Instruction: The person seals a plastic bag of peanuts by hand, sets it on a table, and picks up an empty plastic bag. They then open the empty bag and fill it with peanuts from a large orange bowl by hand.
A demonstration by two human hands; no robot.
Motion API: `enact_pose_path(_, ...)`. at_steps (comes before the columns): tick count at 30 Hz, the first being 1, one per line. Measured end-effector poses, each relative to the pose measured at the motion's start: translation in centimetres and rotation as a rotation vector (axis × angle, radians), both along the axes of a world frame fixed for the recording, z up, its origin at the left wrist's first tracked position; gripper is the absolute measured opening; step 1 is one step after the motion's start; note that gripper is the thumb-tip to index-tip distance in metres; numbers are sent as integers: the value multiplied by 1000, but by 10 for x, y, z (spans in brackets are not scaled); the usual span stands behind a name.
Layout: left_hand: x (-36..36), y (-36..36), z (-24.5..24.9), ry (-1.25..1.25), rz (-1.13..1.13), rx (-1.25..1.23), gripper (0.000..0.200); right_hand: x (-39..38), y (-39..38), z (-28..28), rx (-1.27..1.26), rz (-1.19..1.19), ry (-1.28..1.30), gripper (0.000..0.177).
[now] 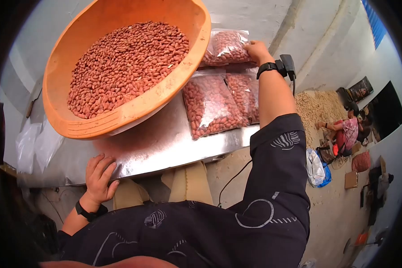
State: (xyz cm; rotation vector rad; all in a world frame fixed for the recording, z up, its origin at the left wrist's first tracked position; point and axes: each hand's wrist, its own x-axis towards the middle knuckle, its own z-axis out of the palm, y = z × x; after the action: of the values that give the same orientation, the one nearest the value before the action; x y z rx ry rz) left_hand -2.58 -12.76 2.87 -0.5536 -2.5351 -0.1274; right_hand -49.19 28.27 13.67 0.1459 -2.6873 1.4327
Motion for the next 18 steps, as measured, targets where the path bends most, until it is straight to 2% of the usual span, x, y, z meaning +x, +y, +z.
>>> enact_pose_path(2, -2, 0, -1, 0, -2, 10, 48, -16, 0, -15, -21, -117, 91, 34)
enact_pose_path(5, -3, 2, 1, -6, -3, 23, 46, -45, 11, -26, 83, -116, 199, 38)
enact_pose_path(8, -5, 3, 2, -10, -9, 23, 46, -56, 17, -30, 103, -166, 279, 34)
enact_pose_path(9, -5, 3, 2, -10, -9, 22, 46, -45, 13, -28, 146, -174, 261, 39)
enact_pose_path(12, -3, 3, 0, -11, 0, 22, 46, -20, 3, -8, 591, -349, 309, 47)
enact_pose_path(15, -3, 1, 2, -28, 2, -2, 45, -17, -4, 4, 655, -120, 778, 53)
enact_pose_path(18, -2, 1, 1, -34, 1, -5, 45, -3, -31, -10, 848, -36, 919, 51)
